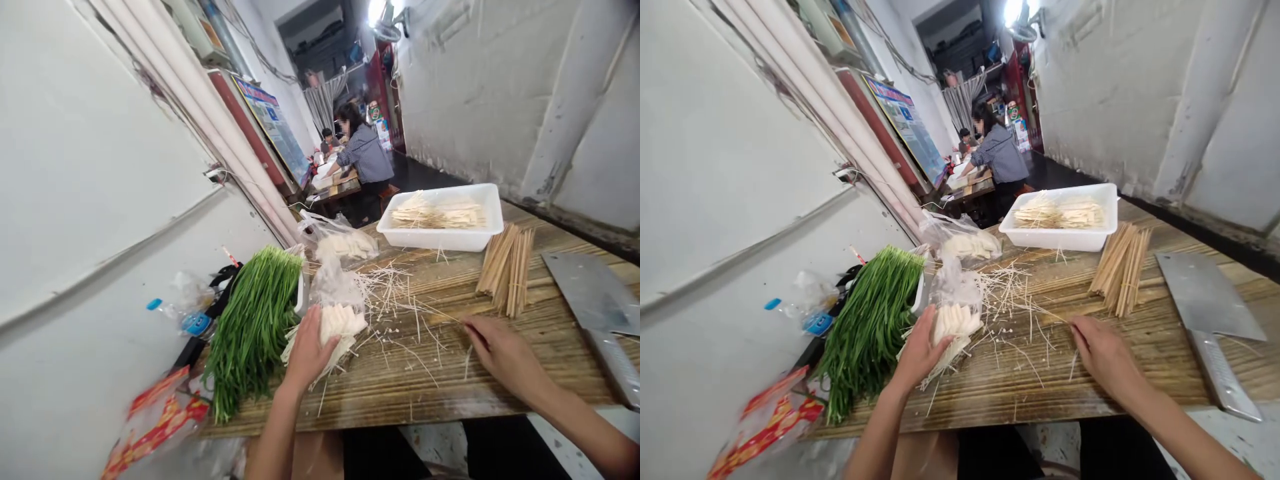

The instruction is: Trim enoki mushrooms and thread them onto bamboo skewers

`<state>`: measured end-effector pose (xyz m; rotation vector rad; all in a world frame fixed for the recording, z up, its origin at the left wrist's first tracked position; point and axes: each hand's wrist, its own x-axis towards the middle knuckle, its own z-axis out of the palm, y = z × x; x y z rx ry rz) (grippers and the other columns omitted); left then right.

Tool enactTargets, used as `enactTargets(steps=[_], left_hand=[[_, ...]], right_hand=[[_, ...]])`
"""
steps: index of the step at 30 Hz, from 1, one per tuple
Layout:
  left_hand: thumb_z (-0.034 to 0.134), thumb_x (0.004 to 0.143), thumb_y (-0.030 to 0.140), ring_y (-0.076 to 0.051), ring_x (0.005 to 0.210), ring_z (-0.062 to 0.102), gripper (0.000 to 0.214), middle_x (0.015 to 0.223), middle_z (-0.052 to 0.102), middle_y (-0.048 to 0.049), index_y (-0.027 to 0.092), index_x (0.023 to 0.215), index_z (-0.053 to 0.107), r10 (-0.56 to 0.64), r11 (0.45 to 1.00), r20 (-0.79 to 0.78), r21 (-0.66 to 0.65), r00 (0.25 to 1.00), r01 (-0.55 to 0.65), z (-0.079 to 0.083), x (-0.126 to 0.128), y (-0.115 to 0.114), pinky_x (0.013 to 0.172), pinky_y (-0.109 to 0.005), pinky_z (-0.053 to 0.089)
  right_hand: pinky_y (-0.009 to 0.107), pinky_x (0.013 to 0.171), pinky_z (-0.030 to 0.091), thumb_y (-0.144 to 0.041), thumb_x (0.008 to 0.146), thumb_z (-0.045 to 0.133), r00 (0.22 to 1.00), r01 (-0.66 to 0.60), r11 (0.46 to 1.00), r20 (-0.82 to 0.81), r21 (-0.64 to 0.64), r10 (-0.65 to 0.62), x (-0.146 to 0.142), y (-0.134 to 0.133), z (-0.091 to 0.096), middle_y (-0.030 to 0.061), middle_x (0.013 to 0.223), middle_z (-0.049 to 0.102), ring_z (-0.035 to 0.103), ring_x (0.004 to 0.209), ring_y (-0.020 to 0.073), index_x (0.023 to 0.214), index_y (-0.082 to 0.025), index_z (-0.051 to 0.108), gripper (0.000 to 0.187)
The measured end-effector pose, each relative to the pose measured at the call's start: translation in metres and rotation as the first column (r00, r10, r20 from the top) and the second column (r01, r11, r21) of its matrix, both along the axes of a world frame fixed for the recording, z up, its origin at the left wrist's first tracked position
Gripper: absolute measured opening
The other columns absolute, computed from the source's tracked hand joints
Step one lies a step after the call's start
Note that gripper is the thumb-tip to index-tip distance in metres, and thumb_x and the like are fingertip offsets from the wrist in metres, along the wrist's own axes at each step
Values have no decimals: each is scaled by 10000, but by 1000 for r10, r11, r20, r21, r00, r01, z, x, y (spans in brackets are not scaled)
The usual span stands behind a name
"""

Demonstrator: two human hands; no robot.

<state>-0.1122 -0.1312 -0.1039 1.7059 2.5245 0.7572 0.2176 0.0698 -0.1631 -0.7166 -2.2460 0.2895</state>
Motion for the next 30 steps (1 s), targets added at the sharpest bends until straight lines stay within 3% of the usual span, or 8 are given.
enactTargets(steps=[3,9,19,30], left_hand=[[602,769,475,-307,1358,314,774,1466,358,-186,126,1406,334,13,998,143,-68,990,-3,2,-7,8,1117,-476,226],[615,764,442,-274,1302,416,726,1419,443,-162,137,1382,387,16,993,186,-115,983,6,12,-15,11,1093,-436,280],[581,665,161,-256,1312,393,761,1421,444,-136,127,1394,370,-42,989,94,-136,995,55,19,-12,10,1117,-423,247],[478,650,78,-268,1280,430,724,1375,476,-192,48,1367,385,3,993,-11,-121,1000,-4,2,-13,9,1109,-452,270]], right_hand=[[349,740,516,-233,921,406,1000,-17,1000,6,14,17,1,-2,-11,93,903,678,650,793,219,987,-158,589,208],[341,729,509,-236,931,403,999,-39,999,18,-14,39,6,-5,-19,87,907,662,641,813,216,1005,-157,586,213],[322,715,495,-213,935,391,999,-41,999,20,-23,42,3,-9,-14,76,888,650,631,796,201,995,-158,582,208],[318,706,484,-215,944,383,998,-36,999,44,-13,37,3,-9,-16,74,875,635,618,778,198,974,-166,571,196]])
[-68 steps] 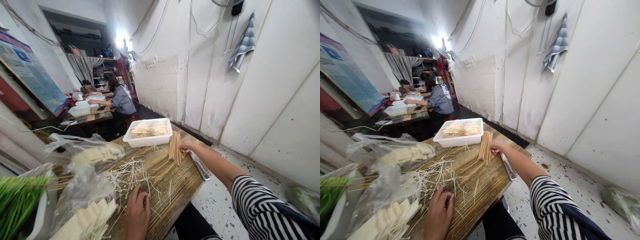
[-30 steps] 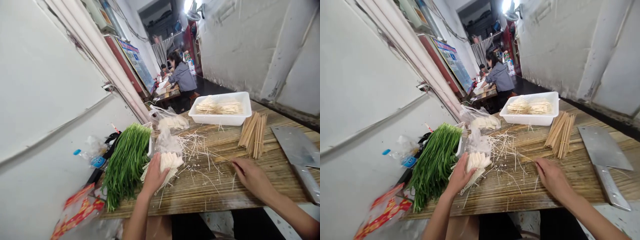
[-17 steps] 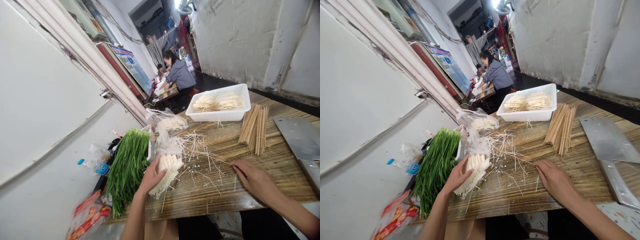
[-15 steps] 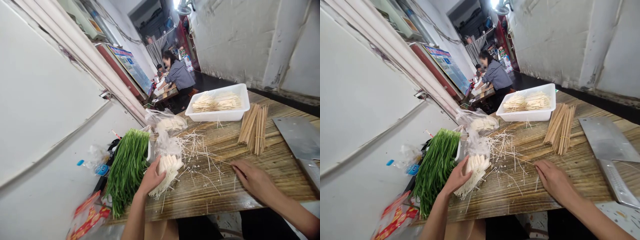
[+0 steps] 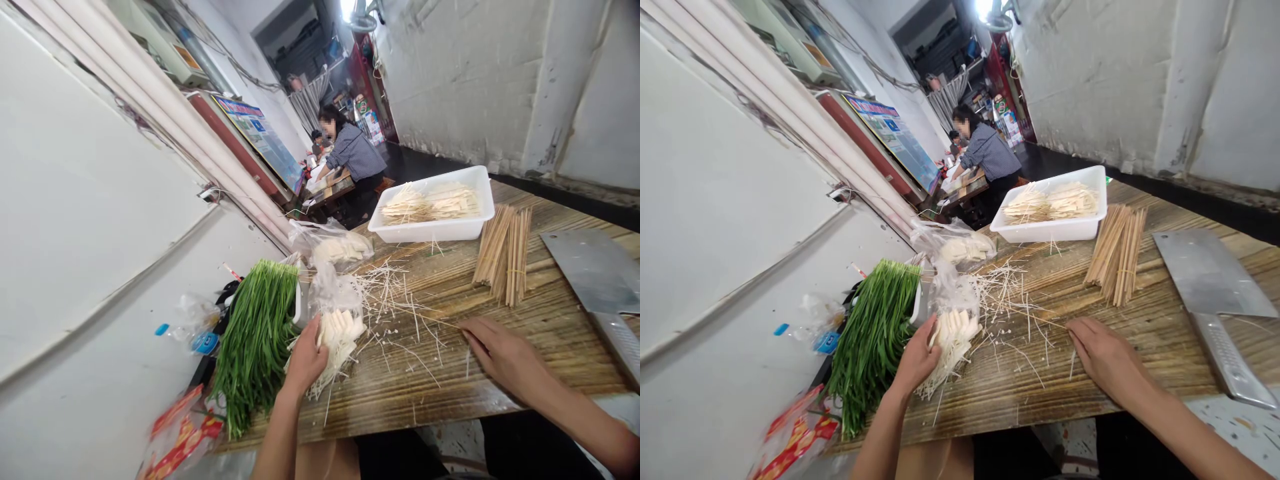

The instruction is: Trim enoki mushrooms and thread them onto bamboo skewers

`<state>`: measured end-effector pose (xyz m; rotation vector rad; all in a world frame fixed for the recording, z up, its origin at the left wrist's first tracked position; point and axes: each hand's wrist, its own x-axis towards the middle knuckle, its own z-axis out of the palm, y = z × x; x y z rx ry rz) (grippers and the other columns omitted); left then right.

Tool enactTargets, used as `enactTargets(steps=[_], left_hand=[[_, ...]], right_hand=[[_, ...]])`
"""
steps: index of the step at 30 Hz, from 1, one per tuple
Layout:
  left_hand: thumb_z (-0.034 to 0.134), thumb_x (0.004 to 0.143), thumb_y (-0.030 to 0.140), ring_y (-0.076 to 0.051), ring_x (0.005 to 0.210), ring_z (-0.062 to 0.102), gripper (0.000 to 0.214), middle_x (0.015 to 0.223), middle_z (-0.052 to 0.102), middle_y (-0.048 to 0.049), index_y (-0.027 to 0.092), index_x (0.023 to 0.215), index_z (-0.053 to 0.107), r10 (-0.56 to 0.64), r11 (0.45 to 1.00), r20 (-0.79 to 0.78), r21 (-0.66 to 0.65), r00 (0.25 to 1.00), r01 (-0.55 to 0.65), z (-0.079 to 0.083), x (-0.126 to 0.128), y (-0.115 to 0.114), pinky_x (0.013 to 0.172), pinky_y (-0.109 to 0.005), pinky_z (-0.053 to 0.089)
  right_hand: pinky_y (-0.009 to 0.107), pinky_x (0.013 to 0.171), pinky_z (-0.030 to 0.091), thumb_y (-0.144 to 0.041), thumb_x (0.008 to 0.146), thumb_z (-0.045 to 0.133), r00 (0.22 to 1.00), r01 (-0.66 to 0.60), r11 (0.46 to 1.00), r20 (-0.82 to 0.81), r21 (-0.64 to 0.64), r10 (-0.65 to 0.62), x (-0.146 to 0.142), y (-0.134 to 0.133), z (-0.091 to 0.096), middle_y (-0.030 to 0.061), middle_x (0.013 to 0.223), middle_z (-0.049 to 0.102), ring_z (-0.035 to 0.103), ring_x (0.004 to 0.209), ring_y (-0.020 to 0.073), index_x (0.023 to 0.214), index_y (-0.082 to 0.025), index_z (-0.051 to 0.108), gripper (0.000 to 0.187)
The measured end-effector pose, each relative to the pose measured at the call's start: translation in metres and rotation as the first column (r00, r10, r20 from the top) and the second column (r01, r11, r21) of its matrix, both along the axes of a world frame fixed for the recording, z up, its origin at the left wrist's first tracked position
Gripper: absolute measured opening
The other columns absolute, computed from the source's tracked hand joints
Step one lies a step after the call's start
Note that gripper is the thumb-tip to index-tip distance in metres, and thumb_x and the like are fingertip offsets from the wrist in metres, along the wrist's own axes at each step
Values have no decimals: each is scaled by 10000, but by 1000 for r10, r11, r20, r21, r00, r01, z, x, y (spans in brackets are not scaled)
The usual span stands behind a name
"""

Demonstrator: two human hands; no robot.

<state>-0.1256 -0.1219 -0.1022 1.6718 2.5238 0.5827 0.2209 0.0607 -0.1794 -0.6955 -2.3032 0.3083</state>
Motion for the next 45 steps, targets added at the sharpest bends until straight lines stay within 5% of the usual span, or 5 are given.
enactTargets(steps=[20,34,37,39,45], left_hand=[[541,772,334,-283,1109,589,337,1116,696,-96,187,1038,687,209,924,287,257,935,-285,9,-6,-3,1021,-438,372],[658,731,419,-264,1012,646,577,1100,696,-117,129,1221,561,12,613,732,532,681,-583,120,-8,-47,893,-388,508],[708,697,353,-279,1037,636,570,1111,690,-124,123,1201,575,-156,604,824,516,545,-607,133,4,-49,911,-395,505],[713,693,313,-285,1045,632,535,1097,694,-134,106,1172,593,-244,659,886,450,395,-603,129,14,-42,920,-393,504],[673,737,282,-304,1063,626,417,1098,692,-147,105,1111,627,-244,903,969,219,-23,-370,79,56,3,926,-400,506]], right_hand=[[306,656,502,-211,924,407,1000,4,999,-30,-36,-6,0,-1,5,68,871,656,641,766,199,959,-185,599,197],[396,669,558,-226,878,460,988,-43,995,-147,91,56,-1,26,-3,128,960,710,697,776,291,1104,-264,578,257],[369,687,573,-211,875,482,979,-79,997,-187,21,81,-6,26,17,114,994,712,700,823,289,1143,-294,570,294],[326,680,578,-230,876,508,969,-105,994,-230,-34,95,-11,19,42,106,956,717,702,810,263,1061,-263,608,213],[294,745,560,-260,916,473,959,-255,963,-152,-93,239,-24,-2,119,50,923,720,683,826,186,980,-220,674,215]])
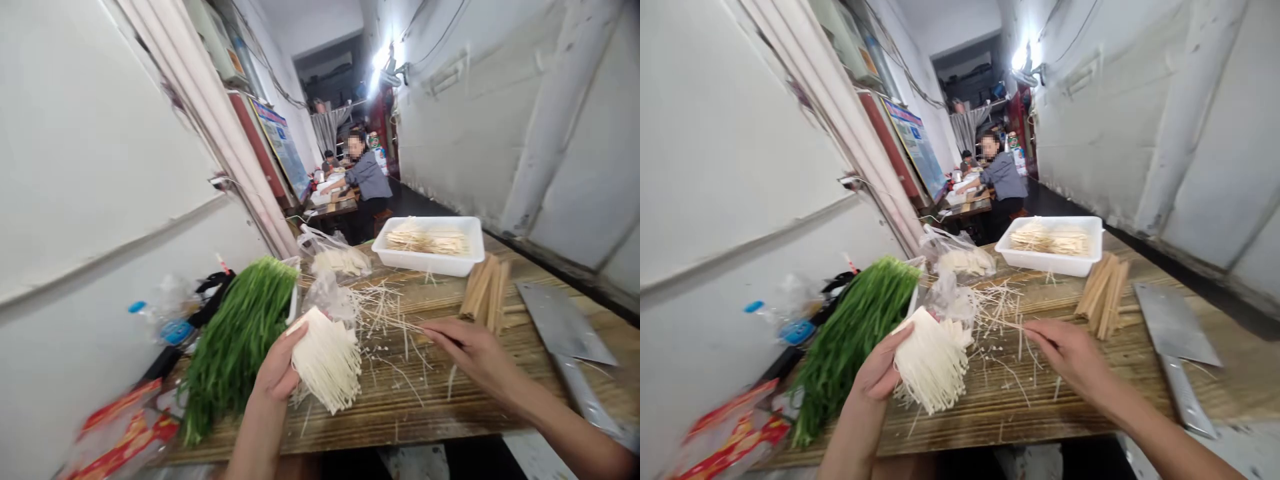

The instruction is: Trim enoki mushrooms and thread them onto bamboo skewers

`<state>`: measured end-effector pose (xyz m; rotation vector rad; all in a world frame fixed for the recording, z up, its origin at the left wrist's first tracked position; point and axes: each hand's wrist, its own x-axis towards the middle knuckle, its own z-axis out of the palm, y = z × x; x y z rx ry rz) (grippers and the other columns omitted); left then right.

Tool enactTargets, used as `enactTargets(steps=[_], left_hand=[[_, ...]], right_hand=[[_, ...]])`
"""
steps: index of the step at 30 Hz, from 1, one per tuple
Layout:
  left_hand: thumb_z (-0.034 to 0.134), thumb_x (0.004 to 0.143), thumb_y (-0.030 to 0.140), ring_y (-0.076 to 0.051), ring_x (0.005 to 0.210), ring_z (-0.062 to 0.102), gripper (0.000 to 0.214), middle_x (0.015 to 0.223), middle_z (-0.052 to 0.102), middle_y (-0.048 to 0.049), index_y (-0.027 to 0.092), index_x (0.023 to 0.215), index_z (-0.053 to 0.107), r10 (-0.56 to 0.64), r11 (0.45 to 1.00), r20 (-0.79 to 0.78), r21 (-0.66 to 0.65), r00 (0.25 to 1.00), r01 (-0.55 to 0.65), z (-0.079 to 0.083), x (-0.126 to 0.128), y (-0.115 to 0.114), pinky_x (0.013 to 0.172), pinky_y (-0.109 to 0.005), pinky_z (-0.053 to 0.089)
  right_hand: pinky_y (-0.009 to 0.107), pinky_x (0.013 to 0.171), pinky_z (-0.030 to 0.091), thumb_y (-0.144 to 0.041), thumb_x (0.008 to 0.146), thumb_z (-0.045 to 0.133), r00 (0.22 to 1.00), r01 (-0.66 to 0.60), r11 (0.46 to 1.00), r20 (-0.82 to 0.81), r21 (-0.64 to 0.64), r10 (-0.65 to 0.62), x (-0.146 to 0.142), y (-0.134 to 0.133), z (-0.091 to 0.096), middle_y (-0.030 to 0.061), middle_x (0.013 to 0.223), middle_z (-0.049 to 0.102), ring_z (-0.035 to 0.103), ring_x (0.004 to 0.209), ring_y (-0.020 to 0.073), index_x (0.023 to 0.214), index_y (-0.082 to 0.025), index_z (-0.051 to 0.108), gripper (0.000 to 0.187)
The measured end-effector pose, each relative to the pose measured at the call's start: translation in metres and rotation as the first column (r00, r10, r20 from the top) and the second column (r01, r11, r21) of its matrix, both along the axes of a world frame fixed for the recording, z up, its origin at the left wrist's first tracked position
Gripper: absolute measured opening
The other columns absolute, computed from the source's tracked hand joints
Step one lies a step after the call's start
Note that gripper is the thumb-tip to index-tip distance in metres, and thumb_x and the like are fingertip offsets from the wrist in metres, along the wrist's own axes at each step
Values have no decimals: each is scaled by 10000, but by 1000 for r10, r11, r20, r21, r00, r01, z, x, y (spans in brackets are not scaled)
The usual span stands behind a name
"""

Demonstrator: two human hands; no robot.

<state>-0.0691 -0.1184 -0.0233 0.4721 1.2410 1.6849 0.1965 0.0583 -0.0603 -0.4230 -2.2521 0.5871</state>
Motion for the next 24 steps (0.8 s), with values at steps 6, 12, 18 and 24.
enactTargets(steps=[6,12,18,24], left_hand=[[690,743,257,-301,1083,616,362,1083,700,-138,131,1080,647,-239,969,150,-28,959,246,-42,41,31,948,-407,484],[707,738,285,-306,1021,644,381,1078,700,-148,125,1079,657,-266,958,160,-67,950,280,-56,43,44,897,-412,505],[705,744,248,-277,962,666,358,1056,708,-133,137,1081,658,-270,955,182,-74,945,287,-57,37,45,860,-391,522],[747,691,225,-260,912,682,327,961,733,-115,142,1000,679,-202,964,206,-130,957,231,-56,37,44,820,-363,533]], right_hand=[[271,656,521,-100,911,365,954,-168,980,268,102,136,11,-3,14,89,926,664,628,749,150,1154,-170,606,349],[225,550,443,-164,938,386,941,-89,990,336,113,47,19,-4,-6,30,705,633,571,596,127,1131,-187,622,306],[214,524,421,-88,898,321,944,-94,978,329,184,29,23,2,-14,33,741,631,558,590,119,1197,-206,588,418],[224,485,361,-110,895,374,933,-36,952,351,303,-77,28,3,-13,9,718,604,530,547,115,1152,-218,608,364]])
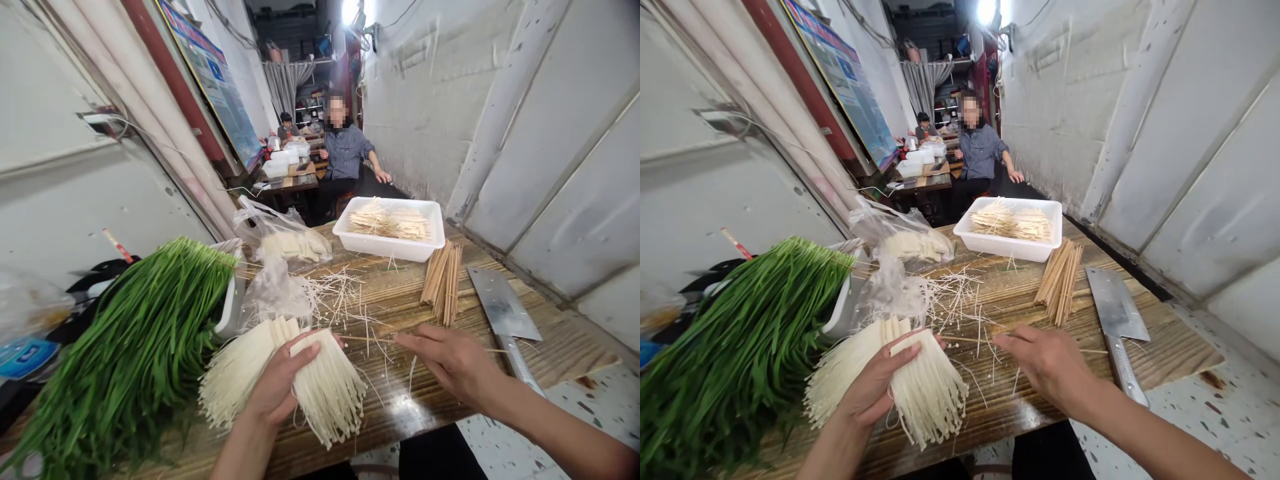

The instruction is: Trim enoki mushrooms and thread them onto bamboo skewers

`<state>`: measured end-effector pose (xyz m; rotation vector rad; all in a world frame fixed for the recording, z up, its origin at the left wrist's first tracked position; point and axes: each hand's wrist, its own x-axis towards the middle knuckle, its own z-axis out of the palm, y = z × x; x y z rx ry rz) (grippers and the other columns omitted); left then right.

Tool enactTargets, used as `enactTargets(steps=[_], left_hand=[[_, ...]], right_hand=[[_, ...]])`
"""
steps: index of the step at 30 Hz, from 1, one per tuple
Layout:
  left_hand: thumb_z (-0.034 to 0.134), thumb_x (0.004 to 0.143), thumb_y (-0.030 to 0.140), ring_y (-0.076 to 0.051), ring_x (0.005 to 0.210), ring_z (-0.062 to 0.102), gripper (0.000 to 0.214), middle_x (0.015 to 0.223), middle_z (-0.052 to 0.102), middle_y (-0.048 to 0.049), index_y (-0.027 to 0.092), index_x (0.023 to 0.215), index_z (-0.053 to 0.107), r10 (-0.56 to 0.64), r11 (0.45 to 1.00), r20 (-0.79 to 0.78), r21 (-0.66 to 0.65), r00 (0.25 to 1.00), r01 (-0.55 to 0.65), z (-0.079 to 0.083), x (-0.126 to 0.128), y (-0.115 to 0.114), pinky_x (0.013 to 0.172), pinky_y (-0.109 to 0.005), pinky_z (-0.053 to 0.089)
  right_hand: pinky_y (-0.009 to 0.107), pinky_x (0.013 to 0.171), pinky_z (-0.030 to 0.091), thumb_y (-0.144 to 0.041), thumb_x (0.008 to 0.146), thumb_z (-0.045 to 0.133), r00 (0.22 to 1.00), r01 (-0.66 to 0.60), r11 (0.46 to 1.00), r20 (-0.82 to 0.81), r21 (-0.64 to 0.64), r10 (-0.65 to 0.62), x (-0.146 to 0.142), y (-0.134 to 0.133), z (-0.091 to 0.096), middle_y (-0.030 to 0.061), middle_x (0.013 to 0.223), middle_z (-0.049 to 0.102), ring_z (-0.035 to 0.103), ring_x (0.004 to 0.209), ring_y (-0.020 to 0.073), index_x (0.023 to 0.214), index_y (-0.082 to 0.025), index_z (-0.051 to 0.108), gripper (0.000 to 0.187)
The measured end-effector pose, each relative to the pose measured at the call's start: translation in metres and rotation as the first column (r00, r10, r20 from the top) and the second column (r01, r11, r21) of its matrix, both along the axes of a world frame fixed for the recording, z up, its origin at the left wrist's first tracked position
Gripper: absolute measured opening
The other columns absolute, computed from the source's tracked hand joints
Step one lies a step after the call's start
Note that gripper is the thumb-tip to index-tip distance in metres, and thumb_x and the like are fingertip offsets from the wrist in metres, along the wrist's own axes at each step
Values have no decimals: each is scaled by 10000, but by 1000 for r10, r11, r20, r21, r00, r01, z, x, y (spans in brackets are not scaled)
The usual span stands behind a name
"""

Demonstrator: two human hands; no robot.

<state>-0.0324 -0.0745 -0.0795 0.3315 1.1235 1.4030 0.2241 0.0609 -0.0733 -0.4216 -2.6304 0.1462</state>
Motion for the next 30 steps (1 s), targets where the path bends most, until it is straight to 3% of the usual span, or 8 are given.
enactTargets(steps=[10,30], left_hand=[[761,681,243,-260,878,687,328,944,732,-125,130,979,682,-41,999,-19,20,999,41,8,2,0,761,-335,537],[747,713,233,-235,840,689,326,936,733,-117,136,1012,666,-40,999,-26,4,999,41,11,4,0,771,-340,529]], right_hand=[[230,480,299,-121,906,374,1000,4,997,7,77,-5,-3,-3,6,-3,715,607,521,544,104,1135,-240,602,344],[248,483,246,-133,930,364,999,-10,996,53,92,5,1,-1,2,-20,725,578,480,544,103,1175,-247,560,334]])
